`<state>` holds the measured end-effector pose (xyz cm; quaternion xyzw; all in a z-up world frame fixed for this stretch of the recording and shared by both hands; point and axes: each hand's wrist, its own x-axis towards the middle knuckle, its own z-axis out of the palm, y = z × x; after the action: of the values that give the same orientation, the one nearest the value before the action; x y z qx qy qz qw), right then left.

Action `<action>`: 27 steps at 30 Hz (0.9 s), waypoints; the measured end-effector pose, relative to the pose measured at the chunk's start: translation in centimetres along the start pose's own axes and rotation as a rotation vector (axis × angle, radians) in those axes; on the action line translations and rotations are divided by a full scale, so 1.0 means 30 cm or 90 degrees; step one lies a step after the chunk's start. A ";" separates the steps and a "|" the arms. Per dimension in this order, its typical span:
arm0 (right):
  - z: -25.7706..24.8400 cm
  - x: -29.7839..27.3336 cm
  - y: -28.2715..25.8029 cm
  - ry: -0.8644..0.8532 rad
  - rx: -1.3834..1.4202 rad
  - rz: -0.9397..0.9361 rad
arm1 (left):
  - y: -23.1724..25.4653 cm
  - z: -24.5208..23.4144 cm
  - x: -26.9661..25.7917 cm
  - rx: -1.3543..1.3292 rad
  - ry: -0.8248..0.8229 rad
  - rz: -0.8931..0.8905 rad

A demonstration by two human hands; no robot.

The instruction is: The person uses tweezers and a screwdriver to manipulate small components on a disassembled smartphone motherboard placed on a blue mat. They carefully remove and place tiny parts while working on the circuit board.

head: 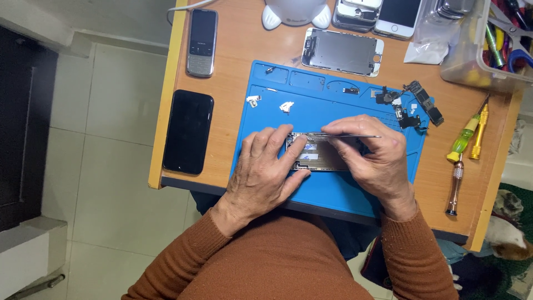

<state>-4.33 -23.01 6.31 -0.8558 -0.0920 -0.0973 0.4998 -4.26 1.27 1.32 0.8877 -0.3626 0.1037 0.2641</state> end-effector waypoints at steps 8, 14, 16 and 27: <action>-0.005 0.009 -0.009 -0.012 -0.039 -0.036 | -0.003 0.000 0.000 -0.001 0.002 0.003; -0.013 0.029 -0.019 -0.024 -0.047 -0.036 | -0.004 0.001 0.000 -0.004 0.002 0.007; -0.013 0.034 -0.018 -0.028 -0.051 -0.028 | -0.005 0.002 -0.001 -0.004 0.003 0.007; -0.018 0.033 -0.003 -0.022 -0.019 -0.004 | -0.003 0.000 0.001 -0.003 0.007 0.005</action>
<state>-3.45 -23.38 6.90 -0.8644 -0.1018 -0.0858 0.4849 -4.19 1.30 1.29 0.8850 -0.3648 0.1089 0.2680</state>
